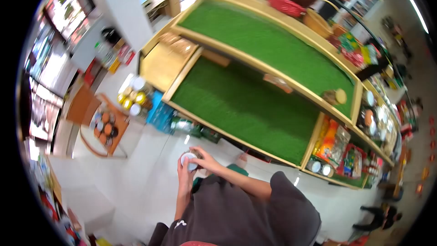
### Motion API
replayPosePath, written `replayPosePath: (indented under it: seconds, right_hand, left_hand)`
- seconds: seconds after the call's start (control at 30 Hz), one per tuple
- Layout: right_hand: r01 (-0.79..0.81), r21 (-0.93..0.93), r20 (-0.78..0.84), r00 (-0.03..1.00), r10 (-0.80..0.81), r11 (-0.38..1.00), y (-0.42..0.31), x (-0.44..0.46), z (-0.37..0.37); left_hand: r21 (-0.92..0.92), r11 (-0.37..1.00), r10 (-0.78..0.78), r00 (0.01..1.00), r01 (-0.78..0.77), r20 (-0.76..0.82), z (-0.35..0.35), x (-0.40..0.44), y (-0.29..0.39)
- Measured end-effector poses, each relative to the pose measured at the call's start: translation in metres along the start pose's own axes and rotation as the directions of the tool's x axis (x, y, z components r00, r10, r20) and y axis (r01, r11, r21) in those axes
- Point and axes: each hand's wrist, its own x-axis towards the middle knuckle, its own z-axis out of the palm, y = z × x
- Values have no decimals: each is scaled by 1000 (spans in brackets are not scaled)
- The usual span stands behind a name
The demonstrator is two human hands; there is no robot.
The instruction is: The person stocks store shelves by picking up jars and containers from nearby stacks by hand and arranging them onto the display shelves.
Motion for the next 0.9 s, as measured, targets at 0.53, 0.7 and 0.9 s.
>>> replayPosePath:
  seconds: [0.53, 0.7, 0.9]
  right_hand:
    - [-129, 103, 114, 987, 117, 986, -13, 138, 109]
    - [-121, 236, 78, 991, 105, 964, -24, 203, 98]
    - [-74, 279, -22, 996, 83, 957, -58, 266, 75]
  left_hand:
    - [88, 987, 152, 957, -134, -246, -95, 65, 97]
    - [220, 975, 52, 983, -12, -178, -94, 126, 141]
    - [440, 887, 156, 988, -138, -4, -80, 205, 178]
